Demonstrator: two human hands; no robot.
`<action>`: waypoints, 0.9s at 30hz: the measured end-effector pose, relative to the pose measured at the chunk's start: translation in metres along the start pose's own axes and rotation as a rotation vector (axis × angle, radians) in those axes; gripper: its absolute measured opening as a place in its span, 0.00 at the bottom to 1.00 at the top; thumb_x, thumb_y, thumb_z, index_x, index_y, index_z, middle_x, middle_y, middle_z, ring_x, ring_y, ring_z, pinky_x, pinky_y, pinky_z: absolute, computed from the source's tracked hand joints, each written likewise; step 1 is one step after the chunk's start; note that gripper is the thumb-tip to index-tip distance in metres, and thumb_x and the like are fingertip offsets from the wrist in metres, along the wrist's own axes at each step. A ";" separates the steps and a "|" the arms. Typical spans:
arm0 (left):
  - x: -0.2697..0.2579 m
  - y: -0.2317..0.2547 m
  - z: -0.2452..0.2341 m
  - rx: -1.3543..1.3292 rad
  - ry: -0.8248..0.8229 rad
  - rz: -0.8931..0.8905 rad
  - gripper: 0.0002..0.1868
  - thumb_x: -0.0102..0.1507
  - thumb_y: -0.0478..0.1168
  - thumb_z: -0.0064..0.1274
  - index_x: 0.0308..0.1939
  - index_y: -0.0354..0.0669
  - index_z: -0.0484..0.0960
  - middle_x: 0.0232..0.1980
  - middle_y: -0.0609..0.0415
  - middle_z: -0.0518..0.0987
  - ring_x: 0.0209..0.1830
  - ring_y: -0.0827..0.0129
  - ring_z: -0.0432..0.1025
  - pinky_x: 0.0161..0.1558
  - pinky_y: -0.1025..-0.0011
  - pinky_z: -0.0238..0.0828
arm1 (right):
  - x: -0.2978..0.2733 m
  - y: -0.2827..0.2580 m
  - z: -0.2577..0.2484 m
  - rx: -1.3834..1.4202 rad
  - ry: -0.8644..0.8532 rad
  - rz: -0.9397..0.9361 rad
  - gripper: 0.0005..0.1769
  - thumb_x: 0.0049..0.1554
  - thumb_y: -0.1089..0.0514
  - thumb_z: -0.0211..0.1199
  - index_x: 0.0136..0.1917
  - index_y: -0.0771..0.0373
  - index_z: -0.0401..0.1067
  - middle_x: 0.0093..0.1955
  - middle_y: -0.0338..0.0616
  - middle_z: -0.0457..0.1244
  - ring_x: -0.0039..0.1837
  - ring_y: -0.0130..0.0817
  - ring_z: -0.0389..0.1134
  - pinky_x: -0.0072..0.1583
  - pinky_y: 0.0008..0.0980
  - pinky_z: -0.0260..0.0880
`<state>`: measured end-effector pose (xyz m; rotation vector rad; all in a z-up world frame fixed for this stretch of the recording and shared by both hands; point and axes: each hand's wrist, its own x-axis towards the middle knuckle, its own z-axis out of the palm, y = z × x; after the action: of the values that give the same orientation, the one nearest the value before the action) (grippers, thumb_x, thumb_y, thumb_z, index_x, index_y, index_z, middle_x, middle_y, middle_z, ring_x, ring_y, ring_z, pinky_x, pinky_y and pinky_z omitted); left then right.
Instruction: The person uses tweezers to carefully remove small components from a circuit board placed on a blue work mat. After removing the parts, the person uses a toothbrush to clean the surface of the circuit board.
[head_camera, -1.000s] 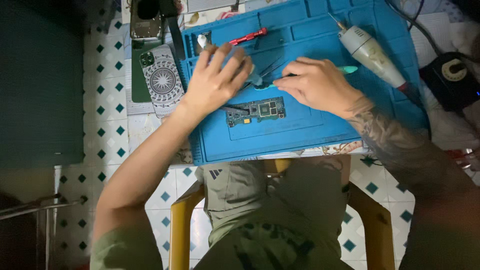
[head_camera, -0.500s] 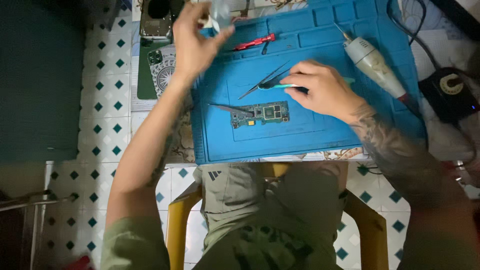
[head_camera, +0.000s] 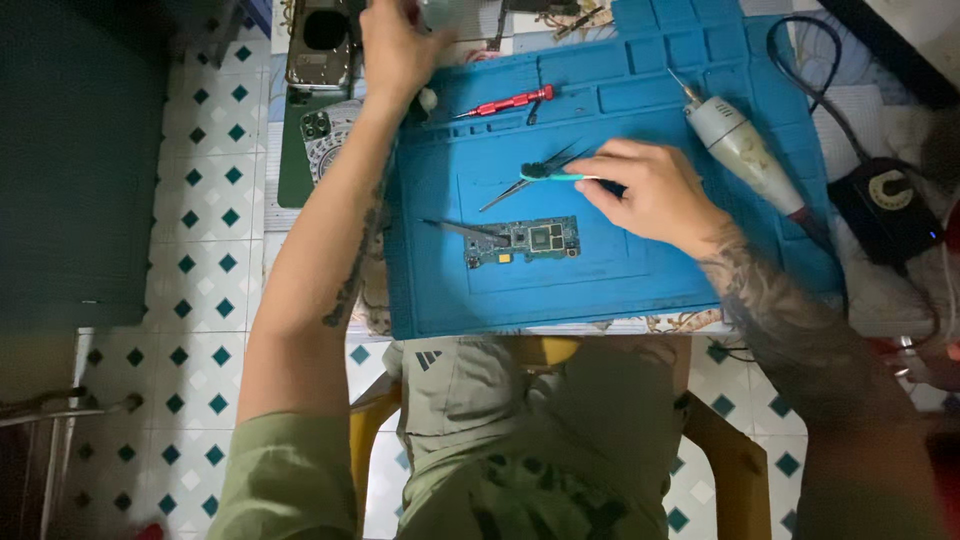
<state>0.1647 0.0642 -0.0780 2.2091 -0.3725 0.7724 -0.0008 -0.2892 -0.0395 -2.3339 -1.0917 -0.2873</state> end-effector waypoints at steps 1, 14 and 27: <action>-0.003 0.009 -0.007 -0.042 -0.013 0.036 0.28 0.56 0.38 0.81 0.52 0.45 0.78 0.52 0.46 0.84 0.52 0.53 0.79 0.44 0.57 0.78 | 0.000 0.000 -0.001 0.012 -0.004 0.001 0.12 0.67 0.57 0.62 0.61 0.57 0.82 0.51 0.41 0.68 0.34 0.33 0.62 0.38 0.35 0.65; -0.121 0.137 -0.124 -0.023 -0.622 0.256 0.09 0.62 0.35 0.67 0.43 0.34 0.87 0.42 0.38 0.82 0.49 0.40 0.78 0.49 0.49 0.75 | 0.010 -0.008 -0.011 0.053 0.096 -0.012 0.08 0.60 0.67 0.67 0.54 0.65 0.81 0.42 0.50 0.67 0.43 0.52 0.71 0.41 0.42 0.69; -0.125 0.122 -0.084 0.289 -0.399 0.593 0.09 0.69 0.45 0.59 0.37 0.47 0.80 0.31 0.57 0.75 0.33 0.64 0.76 0.38 0.69 0.75 | 0.009 -0.006 -0.007 0.002 0.190 0.050 0.12 0.61 0.70 0.68 0.58 0.65 0.82 0.43 0.52 0.64 0.45 0.57 0.69 0.44 0.47 0.68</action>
<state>-0.0252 0.0473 -0.0435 2.5548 -1.2204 0.7083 0.0005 -0.2845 -0.0276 -2.2750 -0.9404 -0.4779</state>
